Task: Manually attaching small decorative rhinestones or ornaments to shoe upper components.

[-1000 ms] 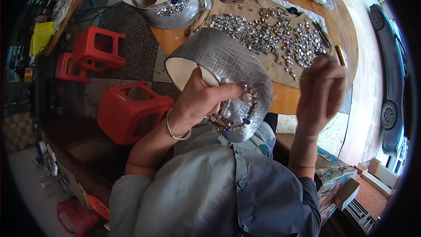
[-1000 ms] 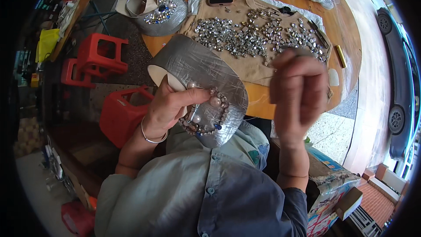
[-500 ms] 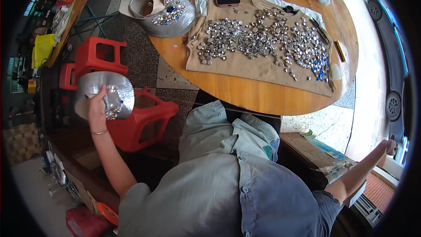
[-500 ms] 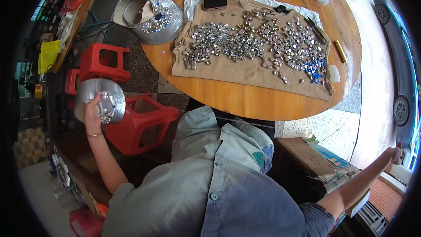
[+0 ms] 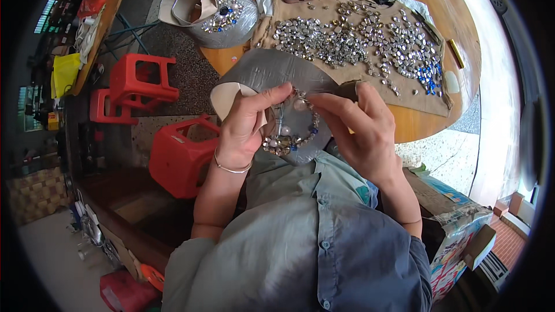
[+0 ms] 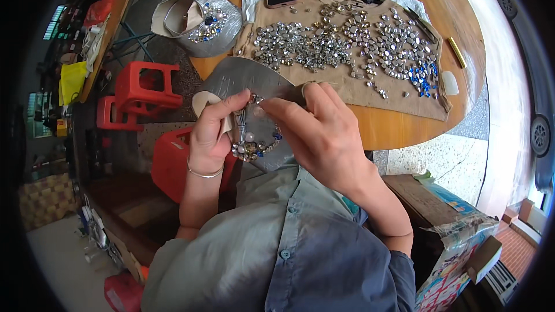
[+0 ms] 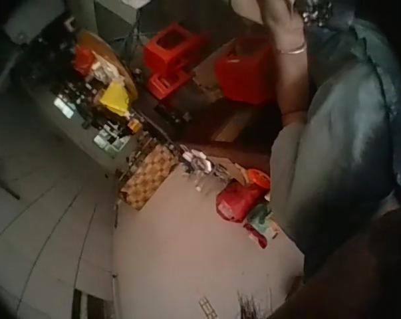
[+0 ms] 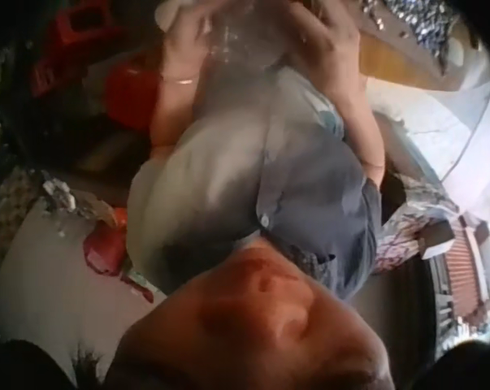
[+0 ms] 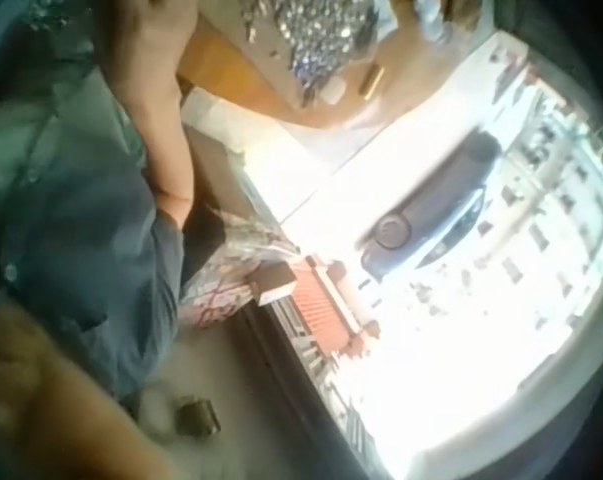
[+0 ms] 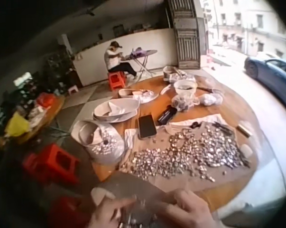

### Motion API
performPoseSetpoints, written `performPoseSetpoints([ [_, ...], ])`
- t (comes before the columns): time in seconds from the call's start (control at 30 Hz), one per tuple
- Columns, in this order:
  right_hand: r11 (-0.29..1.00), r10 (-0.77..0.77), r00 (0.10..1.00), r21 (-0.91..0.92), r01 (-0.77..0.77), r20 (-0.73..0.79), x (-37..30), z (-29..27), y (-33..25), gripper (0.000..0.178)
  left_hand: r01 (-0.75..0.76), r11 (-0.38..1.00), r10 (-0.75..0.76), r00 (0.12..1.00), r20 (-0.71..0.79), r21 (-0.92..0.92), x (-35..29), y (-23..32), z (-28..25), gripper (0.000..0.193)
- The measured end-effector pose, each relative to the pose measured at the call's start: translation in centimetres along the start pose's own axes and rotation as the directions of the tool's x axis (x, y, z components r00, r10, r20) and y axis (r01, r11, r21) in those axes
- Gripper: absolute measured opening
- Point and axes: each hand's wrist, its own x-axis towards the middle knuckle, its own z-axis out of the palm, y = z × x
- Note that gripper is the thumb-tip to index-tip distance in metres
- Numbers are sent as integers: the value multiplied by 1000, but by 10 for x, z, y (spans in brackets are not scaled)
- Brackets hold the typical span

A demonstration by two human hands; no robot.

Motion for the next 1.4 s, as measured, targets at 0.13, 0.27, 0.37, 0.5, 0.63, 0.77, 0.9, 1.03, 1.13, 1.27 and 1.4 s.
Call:
performPoseSetpoints([
  [0.13, 997, -71, 996, -30, 69, -55, -2, 8, 5, 34, 249, 952, -240, 968, 73, -179, -1, 0, -2, 13],
  [0.27, 993, -107, 992, -53, 103, -64, 0, 5, 3, 33, -30, 983, 59, 986, 158, -181, -23, -8, 15, 15],
  [0.37, 991, -122, 991, -69, 117, -62, 1, 1, 1, 32, 387, 859, -289, 906, 308, -335, -8, 2, 3, 17],
  [0.5, 996, -75, 995, -56, 71, -70, 0, 1, -1, 30, 406, 857, -311, 899, 310, -318, -6, 1, 4, 18],
  [0.63, 998, -55, 996, -38, 52, -74, -1, -1, -2, 29, 394, 871, -315, 906, 282, -293, -4, -1, 4, 19],
  [0.77, 994, -90, 992, -61, 85, -90, -1, -1, 1, 29, 387, 883, -285, 892, 351, -265, -4, 1, 6, 18],
  [0.9, 999, -41, 997, -35, 39, -60, -1, -6, -4, 28, 356, 908, -281, 908, 310, -221, -7, 2, 8, 19],
  [1.03, 1000, -23, 998, -1, 23, -53, -3, -6, -2, 28, 347, 919, -303, 925, 229, -188, -8, 2, 12, 18],
  [1.13, 998, -23, 999, -54, 21, -37, -3, -10, -6, 29, 343, 922, -294, 921, 255, -179, -8, 1, 12, 18],
  [1.27, 990, -89, 995, -112, 83, -44, -9, -12, -6, 28, 375, 911, -319, 904, 284, -170, -12, -3, 14, 19],
  [1.4, 989, -86, 996, -125, 81, -32, -16, -18, -9, 28, 348, 931, -320, 924, 209, -113, -19, -5, 18, 19],
])
